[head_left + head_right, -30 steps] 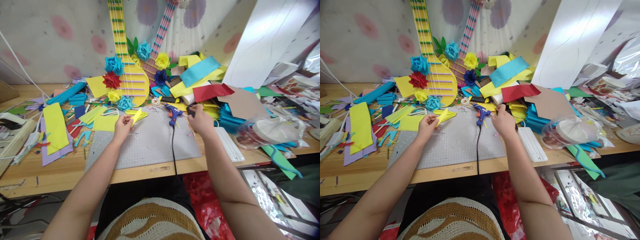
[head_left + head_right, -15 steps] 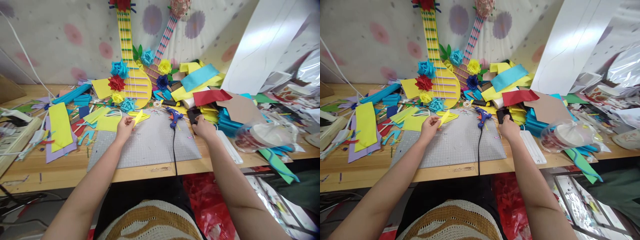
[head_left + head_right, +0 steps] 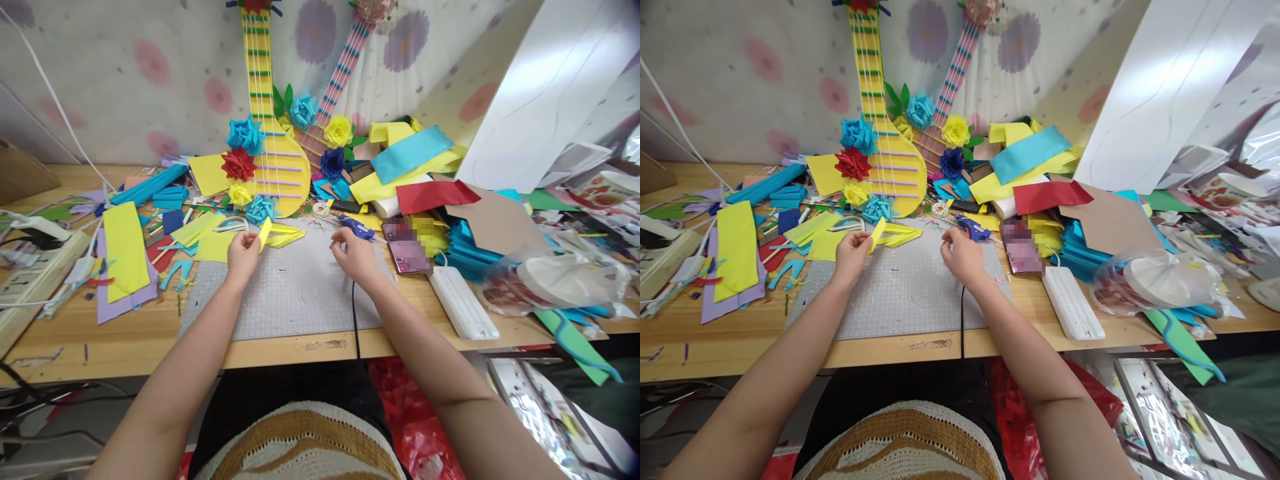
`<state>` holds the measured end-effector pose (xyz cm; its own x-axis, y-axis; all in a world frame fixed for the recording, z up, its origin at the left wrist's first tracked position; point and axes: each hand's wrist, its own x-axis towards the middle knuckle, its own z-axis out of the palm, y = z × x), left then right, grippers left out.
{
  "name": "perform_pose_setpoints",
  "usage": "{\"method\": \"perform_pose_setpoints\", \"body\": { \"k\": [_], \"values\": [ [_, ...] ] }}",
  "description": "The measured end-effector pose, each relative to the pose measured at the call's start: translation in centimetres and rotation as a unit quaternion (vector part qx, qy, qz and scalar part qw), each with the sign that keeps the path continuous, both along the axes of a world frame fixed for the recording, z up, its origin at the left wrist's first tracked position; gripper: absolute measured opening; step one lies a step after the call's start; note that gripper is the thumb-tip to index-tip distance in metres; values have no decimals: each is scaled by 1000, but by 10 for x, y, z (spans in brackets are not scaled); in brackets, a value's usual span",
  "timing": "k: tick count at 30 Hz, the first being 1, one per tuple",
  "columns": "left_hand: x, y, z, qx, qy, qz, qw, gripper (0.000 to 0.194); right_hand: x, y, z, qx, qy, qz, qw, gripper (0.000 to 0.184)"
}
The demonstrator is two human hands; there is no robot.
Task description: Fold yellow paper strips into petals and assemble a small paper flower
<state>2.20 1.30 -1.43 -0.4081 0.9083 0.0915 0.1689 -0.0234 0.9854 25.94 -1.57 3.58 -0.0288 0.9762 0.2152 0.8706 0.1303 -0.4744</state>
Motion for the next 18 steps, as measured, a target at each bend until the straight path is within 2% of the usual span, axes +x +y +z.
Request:
{"method": "perform_pose_setpoints", "body": {
  "k": [5,9,13,18],
  "values": [
    [-10,4,8,-19,-11,33,999,12,-20,11,-7,-21,26,60,998,24],
    [-20,10,4,-11,3,53,999,12,-36,19,-14,-42,18,97,994,25],
    [-30,13,0,4,61,60,996,13,-45,23,-18,-47,13,117,992,26],
    [-39,10,8,27,92,70,993,15,-49,30,-25,-10,-16,140,990,28]
  ]
}}
